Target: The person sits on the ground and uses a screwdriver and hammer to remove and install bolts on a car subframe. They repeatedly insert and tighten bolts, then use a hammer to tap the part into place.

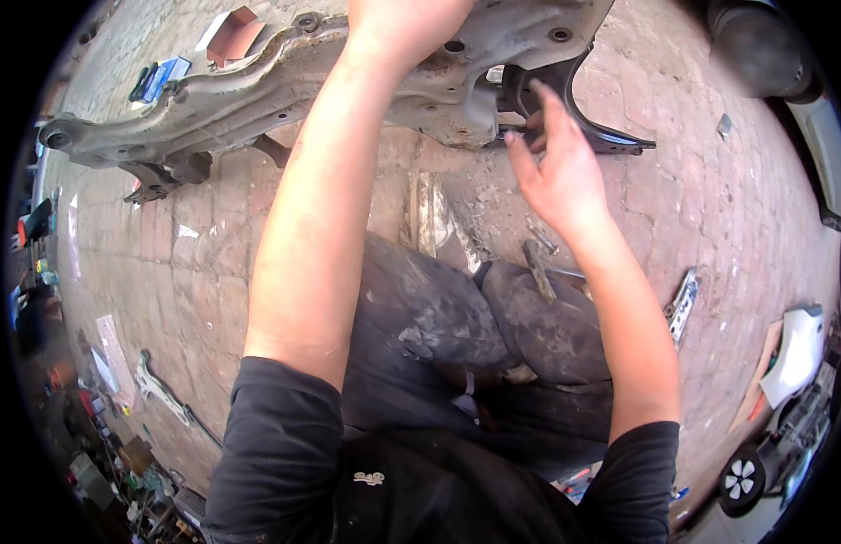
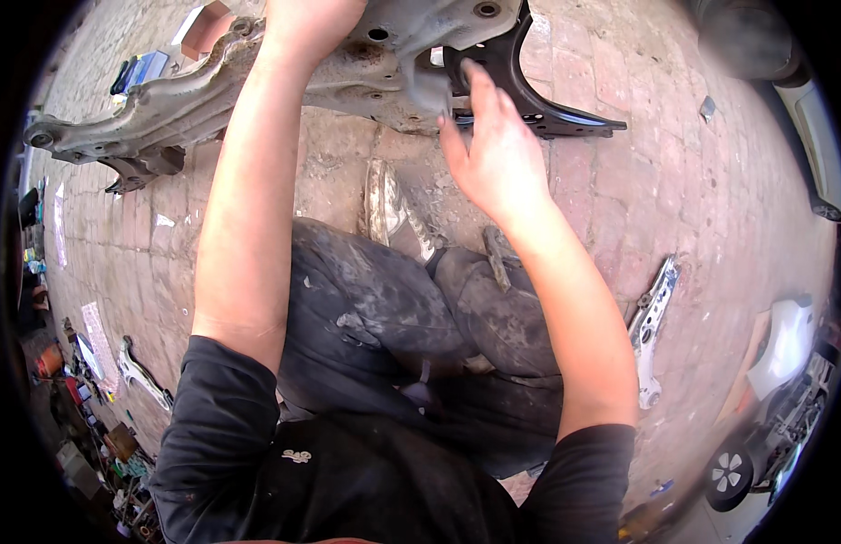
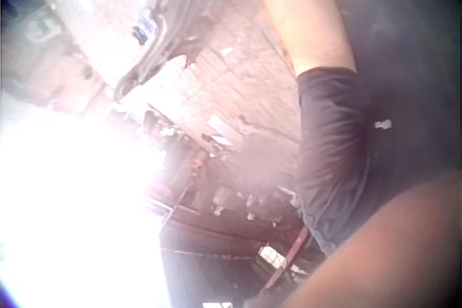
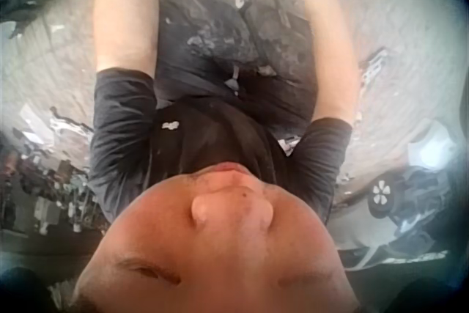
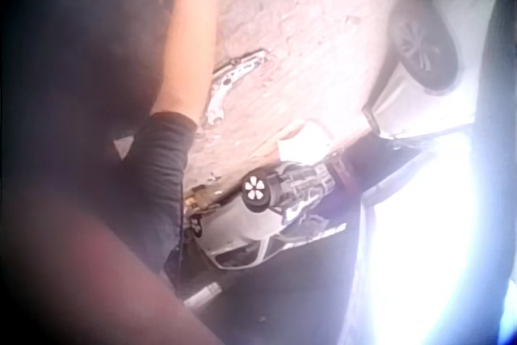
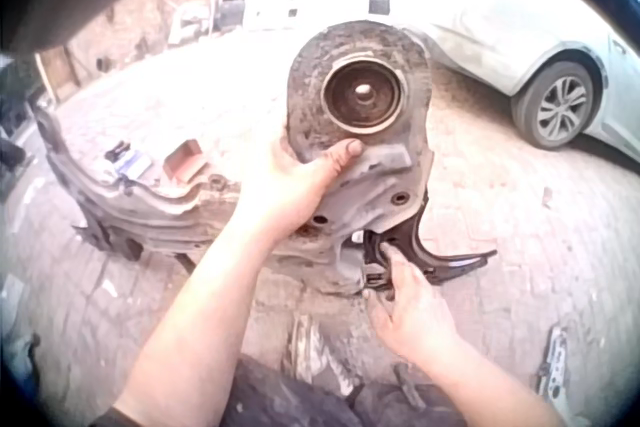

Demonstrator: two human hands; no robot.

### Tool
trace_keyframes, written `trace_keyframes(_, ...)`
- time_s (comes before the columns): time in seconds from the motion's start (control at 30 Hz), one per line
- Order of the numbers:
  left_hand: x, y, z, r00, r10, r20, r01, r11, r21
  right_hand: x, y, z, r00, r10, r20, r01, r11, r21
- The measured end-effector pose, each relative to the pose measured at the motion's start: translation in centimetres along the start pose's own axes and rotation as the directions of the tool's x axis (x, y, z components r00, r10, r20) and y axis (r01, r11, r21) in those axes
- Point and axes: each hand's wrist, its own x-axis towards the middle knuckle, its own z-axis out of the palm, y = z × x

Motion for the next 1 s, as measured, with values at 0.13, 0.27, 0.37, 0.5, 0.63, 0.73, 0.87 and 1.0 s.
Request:
trace_keyframes(0.13, -0.4, -0.4, 0.2, 1.000, -0.018, -0.014, 0.018, 1.000, 0.023, -3.8, 2.3, 1.7, 0.980, 0.096, 0.176, -0.087, 0.994, -0.059)
trace_keyframes(0.27, -0.6, -0.1, 0.5, 0.990, -0.135, -0.043, 0.137, 0.990, 0.039, -5.8, 4.5, 3.2, 0.915, 0.190, 0.357, -0.115, 0.969, -0.220)
trace_keyframes(0.37, -0.6, -0.1, 0.6, 0.987, -0.155, -0.047, 0.156, 0.987, 0.032, -7.0, 6.5, 4.5, 0.857, 0.214, 0.469, -0.101, 0.962, -0.254)
trace_keyframes(0.5, 0.2, -0.9, 0.6, 0.989, -0.141, -0.048, 0.146, 0.978, 0.147, -8.3, 7.1, 5.6, 0.854, 0.213, 0.474, -0.122, 0.969, -0.215)
trace_keyframes(0.63, 0.8, -0.9, 0.7, 0.983, -0.174, -0.051, 0.181, 0.965, 0.188, -8.1, 6.6, 6.0, 0.865, 0.171, 0.472, -0.090, 0.978, -0.189)
trace_keyframes(0.73, 1.2, -1.7, 0.8, 0.973, -0.219, -0.070, 0.226, 0.967, 0.117, -7.8, 6.0, 5.6, 0.880, 0.149, 0.452, -0.085, 0.984, -0.158)
trace_keyframes(0.87, 1.7, -2.2, 0.4, 0.958, -0.284, -0.032, 0.286, 0.954, 0.091, -7.2, 5.7, 5.0, 0.875, 0.160, 0.456, -0.108, 0.984, -0.139)
trace_keyframes(1.0, 1.7, -1.9, 0.5, 0.956, -0.290, -0.044, 0.294, 0.940, 0.173, -6.7, 6.2, 5.0, 0.886, 0.158, 0.436, -0.116, 0.986, -0.121)
